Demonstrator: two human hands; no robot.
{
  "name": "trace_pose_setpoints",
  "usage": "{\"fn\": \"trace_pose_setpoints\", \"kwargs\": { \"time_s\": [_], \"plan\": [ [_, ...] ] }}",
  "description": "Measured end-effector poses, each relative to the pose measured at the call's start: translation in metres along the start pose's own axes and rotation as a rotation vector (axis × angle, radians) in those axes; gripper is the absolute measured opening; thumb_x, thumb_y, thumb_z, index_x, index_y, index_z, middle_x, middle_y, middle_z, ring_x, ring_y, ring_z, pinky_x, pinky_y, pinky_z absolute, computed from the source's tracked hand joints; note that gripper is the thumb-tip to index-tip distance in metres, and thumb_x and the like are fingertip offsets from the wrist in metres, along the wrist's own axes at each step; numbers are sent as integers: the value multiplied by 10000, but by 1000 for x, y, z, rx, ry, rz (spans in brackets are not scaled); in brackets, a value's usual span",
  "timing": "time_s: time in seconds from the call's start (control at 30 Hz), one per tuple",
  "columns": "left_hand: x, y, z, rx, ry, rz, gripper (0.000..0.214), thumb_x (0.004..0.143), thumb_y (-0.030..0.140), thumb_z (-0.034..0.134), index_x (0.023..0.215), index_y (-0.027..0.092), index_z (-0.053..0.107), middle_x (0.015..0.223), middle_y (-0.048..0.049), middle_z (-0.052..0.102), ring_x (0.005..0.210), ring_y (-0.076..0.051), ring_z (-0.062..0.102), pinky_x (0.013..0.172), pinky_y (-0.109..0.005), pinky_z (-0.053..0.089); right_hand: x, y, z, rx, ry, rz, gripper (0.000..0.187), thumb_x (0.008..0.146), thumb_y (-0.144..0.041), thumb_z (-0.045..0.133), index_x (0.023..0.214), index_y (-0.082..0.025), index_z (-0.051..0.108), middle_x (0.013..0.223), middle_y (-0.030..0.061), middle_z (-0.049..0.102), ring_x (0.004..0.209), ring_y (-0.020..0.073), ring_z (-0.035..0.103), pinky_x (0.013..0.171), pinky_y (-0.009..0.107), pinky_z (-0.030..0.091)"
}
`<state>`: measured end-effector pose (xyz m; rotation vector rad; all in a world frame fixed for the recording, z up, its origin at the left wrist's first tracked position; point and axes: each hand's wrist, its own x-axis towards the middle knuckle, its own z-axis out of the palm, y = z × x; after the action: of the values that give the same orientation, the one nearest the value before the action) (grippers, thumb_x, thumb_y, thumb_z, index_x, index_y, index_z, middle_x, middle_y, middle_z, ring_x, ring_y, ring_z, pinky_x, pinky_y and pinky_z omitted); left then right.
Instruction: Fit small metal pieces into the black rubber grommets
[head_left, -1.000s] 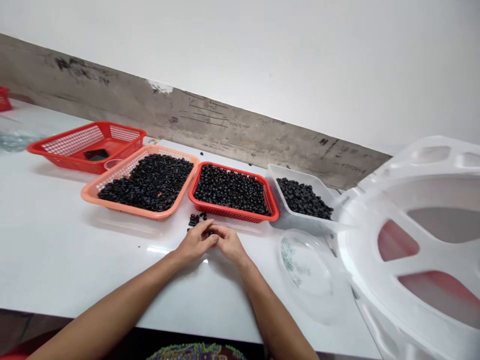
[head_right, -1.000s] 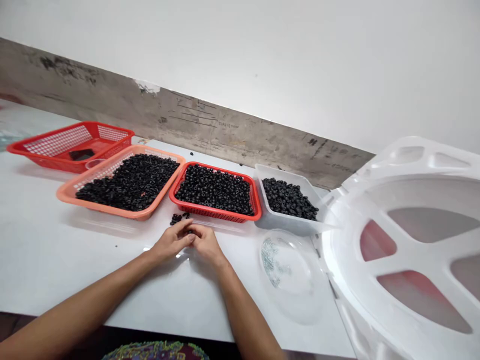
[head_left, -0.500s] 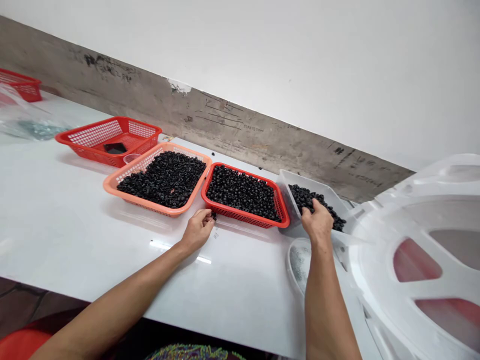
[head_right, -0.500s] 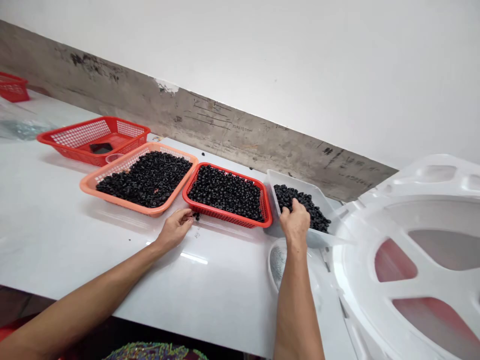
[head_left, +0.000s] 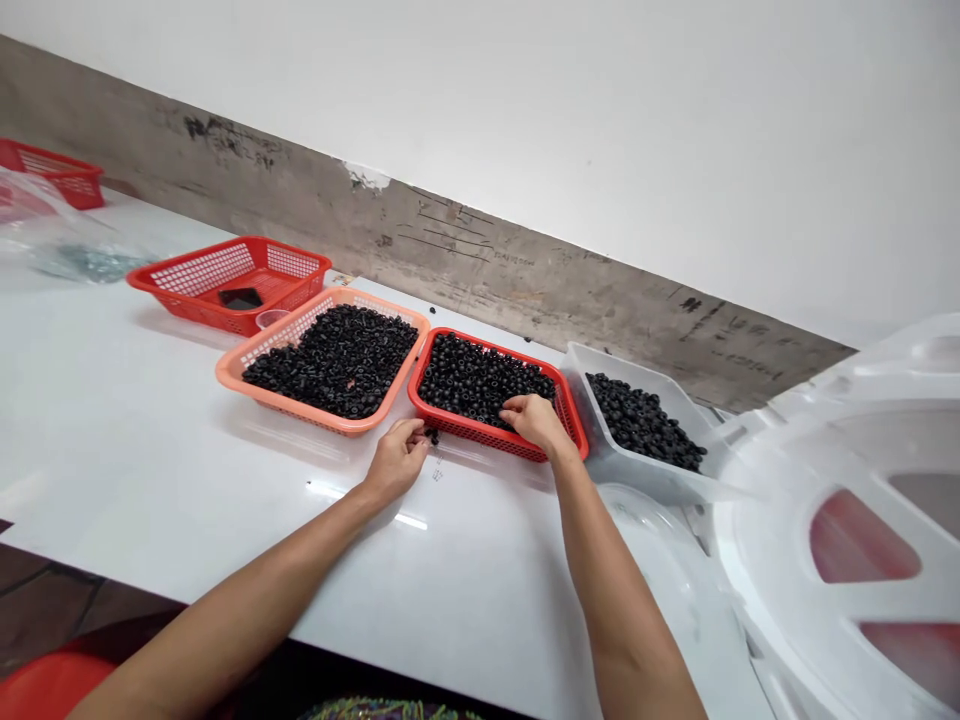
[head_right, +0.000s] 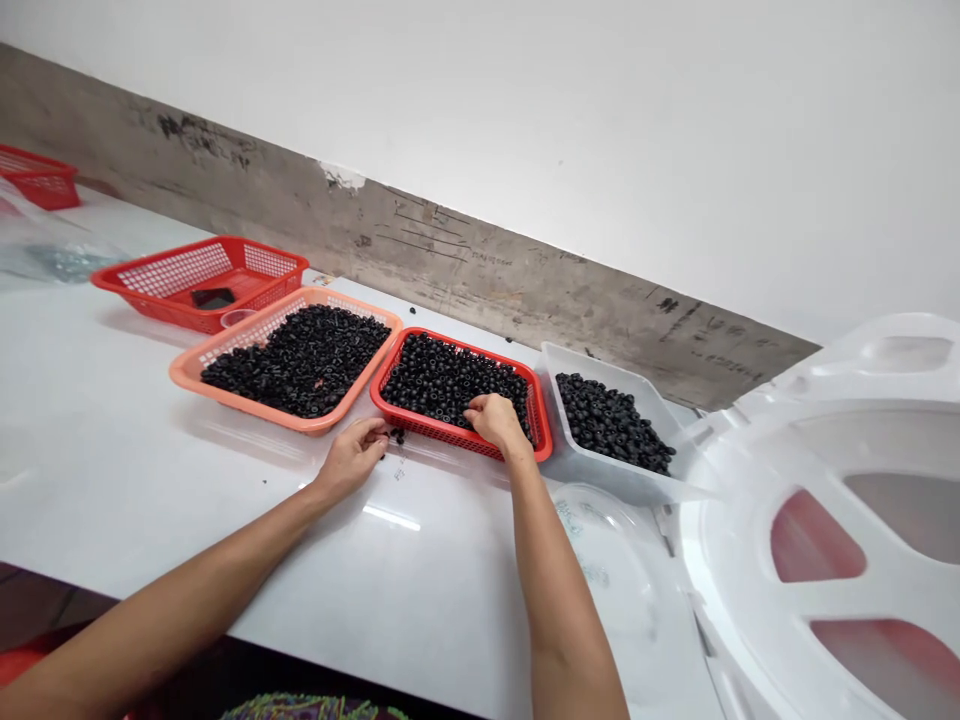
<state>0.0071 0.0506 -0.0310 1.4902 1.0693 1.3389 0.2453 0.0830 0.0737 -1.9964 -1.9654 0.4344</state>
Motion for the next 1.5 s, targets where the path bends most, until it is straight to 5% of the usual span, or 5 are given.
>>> {"fn": "trace_pose_setpoints", "kwargs": {
  "time_s": [0.47,0.67,0.97,1.17,1.5],
  "plan": [
    [2,5,-1,-16,-6,-7,255,719,151,547,967,137,607,942,-71,597,786,-144,600,728,-279,513,26,-5,27,162,-190,-119,284,691,-214,580,933,-154,717,817,25,707,691,153,592,649,237,437],
    [7,7,-7,-28,59,-61,271,703,181,568,963,120,611,875,-68,626,794,-160,606,742,-294,505,30,-6,26,211,-301,-153,162,644,-185,538,699,-167,689,634,-24,636,596,128,519,577,227,388],
    [7,10,-8,-34,46,-57,223,705,177,568,911,126,638,861,-64,656,772,-153,612,737,-293,502,23,-5,22,308,-118,-140,127,691,-277,518,677,-164,575,579,-34,505,565,113,411,557,246,327],
    [2,15,-6,-14,-59,-9,195,759,234,570,894,139,673,813,-55,660,729,-150,603,681,-270,501,-9,-22,19,956,199,-113,212,668,-367,637,747,-180,576,592,-38,480,527,99,401,529,250,338],
    [-11,43,-7,-116,-282,186,298,829,277,547,1098,204,650,989,-73,563,898,-152,547,765,-275,479,-68,-66,86,1512,-294,81,304,591,-392,770,758,-188,618,675,-1,582,589,117,515,547,250,412]
  ]
}}
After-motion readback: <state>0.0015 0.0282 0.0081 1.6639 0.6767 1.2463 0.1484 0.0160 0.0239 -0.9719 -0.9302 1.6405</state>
